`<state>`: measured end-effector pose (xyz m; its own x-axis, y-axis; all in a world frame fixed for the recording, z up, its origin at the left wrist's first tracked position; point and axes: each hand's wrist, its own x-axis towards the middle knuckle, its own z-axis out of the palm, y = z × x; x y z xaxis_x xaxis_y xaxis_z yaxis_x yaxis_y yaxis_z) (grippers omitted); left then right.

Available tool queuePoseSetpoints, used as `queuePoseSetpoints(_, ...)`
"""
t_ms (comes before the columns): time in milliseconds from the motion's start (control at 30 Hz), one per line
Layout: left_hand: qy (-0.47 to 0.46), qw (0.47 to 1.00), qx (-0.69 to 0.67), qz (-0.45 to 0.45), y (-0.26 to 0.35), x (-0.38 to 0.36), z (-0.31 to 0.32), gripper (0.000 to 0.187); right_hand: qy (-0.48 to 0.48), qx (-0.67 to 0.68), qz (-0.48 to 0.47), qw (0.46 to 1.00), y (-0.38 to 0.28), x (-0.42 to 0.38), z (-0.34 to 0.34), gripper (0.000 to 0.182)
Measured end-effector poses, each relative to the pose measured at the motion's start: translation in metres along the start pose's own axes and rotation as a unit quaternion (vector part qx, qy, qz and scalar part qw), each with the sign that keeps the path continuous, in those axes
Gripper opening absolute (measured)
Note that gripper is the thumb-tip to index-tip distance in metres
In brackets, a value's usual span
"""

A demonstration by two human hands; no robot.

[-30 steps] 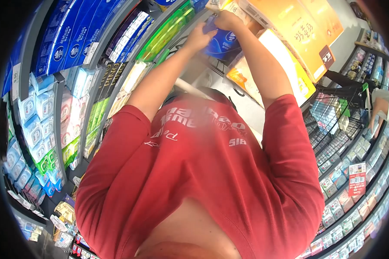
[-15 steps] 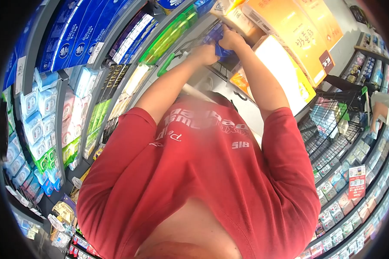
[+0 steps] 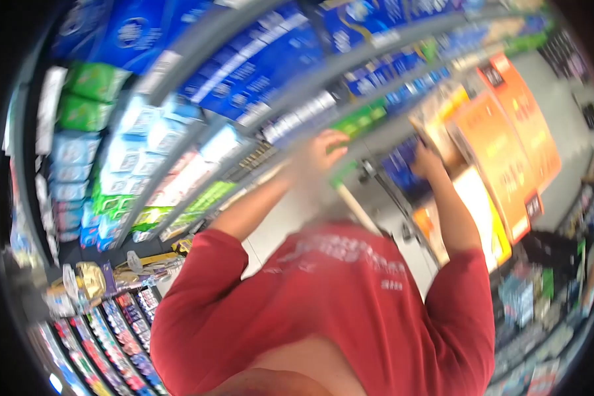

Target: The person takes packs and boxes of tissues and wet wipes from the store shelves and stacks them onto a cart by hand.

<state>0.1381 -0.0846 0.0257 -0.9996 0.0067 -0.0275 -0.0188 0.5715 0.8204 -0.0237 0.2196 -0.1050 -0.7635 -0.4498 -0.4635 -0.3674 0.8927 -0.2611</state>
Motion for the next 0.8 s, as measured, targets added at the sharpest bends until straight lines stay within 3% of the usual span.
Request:
queuePoseSetpoints(33,0.016,0.999,0.023,-0.03,0.011,-0.008,-0.03,0.033,-0.064,-0.058,-0.008,0.996,-0.006,0.006,-0.013,0.071)
queuePoseSetpoints(67,0.044,0.998,0.044,-0.021,0.009,-0.011,-0.057,0.033,-0.058,-0.08,-0.031,0.995,-0.017,0.003,-0.028,0.056)
queuePoseSetpoints(133,0.111,0.983,0.144,0.033,-0.001,-0.023,-0.101,0.033,-0.043,-0.081,-0.114,0.989,-0.065,-0.024,-0.087,0.05)
queuePoseSetpoints(167,0.155,0.964,0.205,0.07,0.001,-0.029,-0.124,0.032,-0.027,-0.086,-0.129,0.988,-0.083,-0.019,-0.108,0.05)
queuePoseSetpoints(233,0.249,0.934,0.237,0.094,0.015,-0.034,-0.165,0.027,0.03,-0.013,-0.275,0.961,-0.112,-0.016,-0.142,0.054)
queuePoseSetpoints(300,0.33,0.905,0.235,0.132,0.05,-0.044,-0.212,0.024,0.061,0.042,-0.321,0.944,-0.178,-0.041,-0.209,0.054)
queuePoseSetpoints(333,0.369,0.911,0.111,0.145,0.079,-0.047,-0.226,0.026,0.094,0.087,-0.359,0.925,-0.205,-0.051,-0.236,0.052)
queuePoseSetpoints(367,0.406,0.862,0.218,0.211,0.079,-0.046,-0.253,0.028,0.126,0.131,-0.394,0.901,-0.232,-0.059,-0.259,0.049)
queuePoseSetpoints(433,0.484,0.81,0.243,0.227,0.098,-0.047,-0.29,0.033,0.175,0.201,-0.432,0.862,-0.286,-0.071,-0.301,0.048)
queuePoseSetpoints(500,0.524,0.799,0.194,0.222,0.113,-0.047,-0.321,0.042,0.262,0.255,-0.501,0.784,-0.332,-0.072,-0.331,0.049)
queuePoseSetpoints(567,0.544,0.795,0.135,0.231,0.113,-0.041,-0.349,0.052,0.346,0.227,-0.538,0.734,-0.377,-0.073,-0.366,0.052)
queuePoseSetpoints(633,0.552,0.808,0.069,0.197,0.118,-0.037,-0.371,0.058,0.458,0.241,-0.563,0.645,-0.422,-0.056,-0.39,0.044)
queuePoseSetpoints(700,0.552,0.819,0.004,0.159,0.121,-0.034,-0.389,0.064,0.416,0.331,-0.533,0.659,-0.461,-0.06,-0.417,0.06)
queuePoseSetpoints(800,0.512,0.846,-0.072,0.127,0.123,-0.029,-0.406,0.071,0.474,0.293,-0.4,0.728,-0.497,-0.054,-0.438,0.055)
